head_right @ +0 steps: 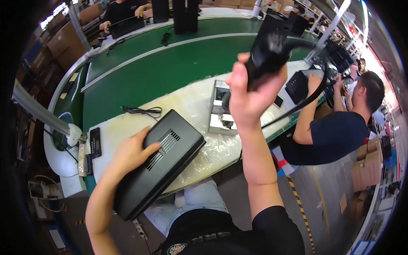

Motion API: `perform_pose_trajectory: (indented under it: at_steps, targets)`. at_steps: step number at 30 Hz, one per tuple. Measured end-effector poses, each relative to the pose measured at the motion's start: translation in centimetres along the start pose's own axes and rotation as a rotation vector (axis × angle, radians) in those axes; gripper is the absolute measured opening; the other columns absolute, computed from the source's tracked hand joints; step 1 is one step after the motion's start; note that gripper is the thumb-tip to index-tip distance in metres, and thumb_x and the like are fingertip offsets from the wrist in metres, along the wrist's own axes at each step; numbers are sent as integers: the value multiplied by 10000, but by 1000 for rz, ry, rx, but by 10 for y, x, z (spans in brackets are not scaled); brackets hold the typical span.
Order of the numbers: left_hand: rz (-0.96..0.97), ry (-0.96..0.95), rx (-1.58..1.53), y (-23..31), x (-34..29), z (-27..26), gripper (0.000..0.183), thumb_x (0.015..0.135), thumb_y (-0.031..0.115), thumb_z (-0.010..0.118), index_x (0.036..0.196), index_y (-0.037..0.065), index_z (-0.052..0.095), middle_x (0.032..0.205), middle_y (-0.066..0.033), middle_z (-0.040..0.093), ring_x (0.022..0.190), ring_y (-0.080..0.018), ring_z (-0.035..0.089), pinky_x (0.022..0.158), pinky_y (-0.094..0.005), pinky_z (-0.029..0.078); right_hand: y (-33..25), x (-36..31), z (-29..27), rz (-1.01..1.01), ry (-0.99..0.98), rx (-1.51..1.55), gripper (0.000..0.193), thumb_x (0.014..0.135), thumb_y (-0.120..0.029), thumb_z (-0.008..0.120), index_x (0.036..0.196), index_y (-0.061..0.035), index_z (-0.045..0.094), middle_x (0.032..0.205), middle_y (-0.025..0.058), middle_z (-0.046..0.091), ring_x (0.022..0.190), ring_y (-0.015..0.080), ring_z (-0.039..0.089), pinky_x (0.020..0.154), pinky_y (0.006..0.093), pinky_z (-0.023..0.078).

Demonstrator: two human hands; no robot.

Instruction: The person is assembling electronic components by fastening screws using an electric screwdriver at a manufacturing station.

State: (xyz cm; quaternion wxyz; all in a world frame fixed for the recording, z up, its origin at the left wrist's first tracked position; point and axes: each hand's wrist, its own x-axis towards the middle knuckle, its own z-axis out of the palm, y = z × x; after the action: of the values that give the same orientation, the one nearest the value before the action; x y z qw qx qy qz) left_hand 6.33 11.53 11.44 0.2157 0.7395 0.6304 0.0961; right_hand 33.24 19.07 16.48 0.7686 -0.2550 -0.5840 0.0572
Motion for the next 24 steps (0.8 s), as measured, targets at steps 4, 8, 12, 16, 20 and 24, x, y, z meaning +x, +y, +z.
perform_pose_trajectory:
  at_steps: [4,8,12,16,20,24]
  targets:
    - [-16,64,33,-25,-62,-15,626,794,301,715,1303,-5,518,1140,-263,627,1051,-407,611,911,-418,481,56,-58,-55,105,21,-85,485,919,-63,553,1298,-18,254,1040,139,566,580,128,564,560,251,494]
    - [-110,70,-52,-41,-88,-13,576,786,238,717,1278,-5,544,1161,-246,625,1058,-396,610,912,-398,479,89,-84,-64,33,-61,-69,571,934,-94,537,1374,-33,177,1110,152,545,649,133,571,585,276,497]
    - [-99,241,-126,-44,-96,3,504,798,173,698,1247,-9,555,1121,-235,631,1048,-380,606,906,-385,470,94,-98,-65,182,-27,45,595,943,-141,549,1396,-38,177,1132,130,551,661,125,571,569,260,486]
    - [-63,262,-53,-52,-93,13,499,834,304,667,1231,21,561,1104,-200,631,1022,-378,602,868,-425,484,15,-74,-51,278,-195,33,462,966,-214,523,1323,-10,313,1096,119,567,571,120,544,500,265,479]
    - [-60,279,-67,-52,-95,15,480,833,327,663,1217,52,580,1023,-169,645,955,-353,619,815,-430,494,-76,-38,5,234,-71,172,555,982,-429,443,1221,70,403,853,141,602,525,143,530,485,251,457]
    - [-87,282,-129,-58,-99,12,478,810,311,689,1213,67,606,984,-160,641,929,-354,614,801,-420,485,-99,-41,88,192,-152,460,590,962,-431,504,1311,-10,282,1095,242,571,529,175,590,437,250,480]
